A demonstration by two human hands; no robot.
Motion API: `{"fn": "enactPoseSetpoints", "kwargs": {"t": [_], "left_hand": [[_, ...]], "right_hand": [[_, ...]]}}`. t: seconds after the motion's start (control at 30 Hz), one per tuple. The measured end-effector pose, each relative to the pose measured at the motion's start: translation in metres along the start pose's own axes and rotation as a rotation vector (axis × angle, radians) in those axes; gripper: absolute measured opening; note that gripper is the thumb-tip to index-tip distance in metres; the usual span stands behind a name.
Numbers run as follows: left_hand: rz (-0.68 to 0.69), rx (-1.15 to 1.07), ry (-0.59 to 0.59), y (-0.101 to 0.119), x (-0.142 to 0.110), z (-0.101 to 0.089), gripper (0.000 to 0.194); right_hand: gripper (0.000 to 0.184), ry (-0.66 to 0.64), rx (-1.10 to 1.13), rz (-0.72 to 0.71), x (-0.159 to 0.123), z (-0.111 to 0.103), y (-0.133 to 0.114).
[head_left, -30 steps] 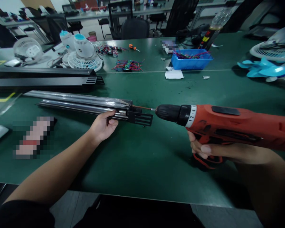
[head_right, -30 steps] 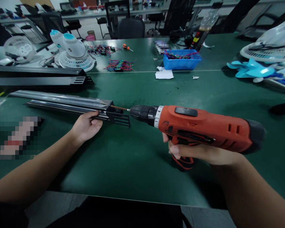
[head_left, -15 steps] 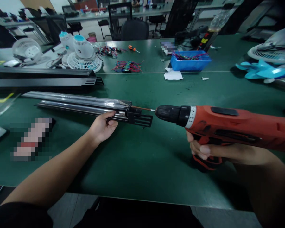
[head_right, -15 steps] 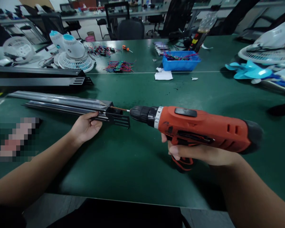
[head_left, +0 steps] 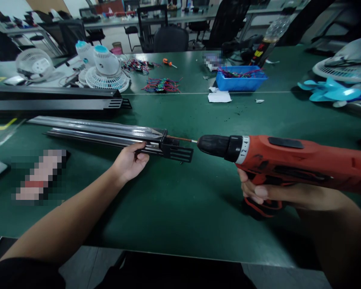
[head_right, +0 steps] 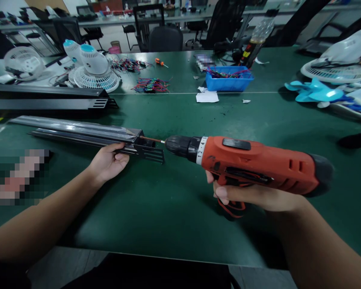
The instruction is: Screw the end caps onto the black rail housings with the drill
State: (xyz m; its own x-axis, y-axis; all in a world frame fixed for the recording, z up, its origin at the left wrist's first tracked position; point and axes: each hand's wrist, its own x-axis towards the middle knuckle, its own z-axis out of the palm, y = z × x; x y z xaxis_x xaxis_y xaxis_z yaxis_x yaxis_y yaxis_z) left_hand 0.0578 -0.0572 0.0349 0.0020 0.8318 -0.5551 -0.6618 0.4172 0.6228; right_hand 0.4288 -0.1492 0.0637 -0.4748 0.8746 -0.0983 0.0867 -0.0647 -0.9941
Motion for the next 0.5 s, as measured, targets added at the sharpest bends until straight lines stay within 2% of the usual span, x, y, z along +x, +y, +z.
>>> {"fn": "enactPoseSetpoints", "kwargs": {"t": [0.1,0.5], "left_hand": [[0.005,-0.009,0.005,0.0003,-0.0009,0.0009,0.029],[0.020,-0.015,-0.075,0.0004,0.0035,-0.0056,0.025]], "right_hand": [[0.021,-0.038,-0.018,0.009,-0.0001,-0.0013,0.0016],[0.023,-0.042,-0.043,-0.029,0.0008,-0.0024,0.0027]]}}
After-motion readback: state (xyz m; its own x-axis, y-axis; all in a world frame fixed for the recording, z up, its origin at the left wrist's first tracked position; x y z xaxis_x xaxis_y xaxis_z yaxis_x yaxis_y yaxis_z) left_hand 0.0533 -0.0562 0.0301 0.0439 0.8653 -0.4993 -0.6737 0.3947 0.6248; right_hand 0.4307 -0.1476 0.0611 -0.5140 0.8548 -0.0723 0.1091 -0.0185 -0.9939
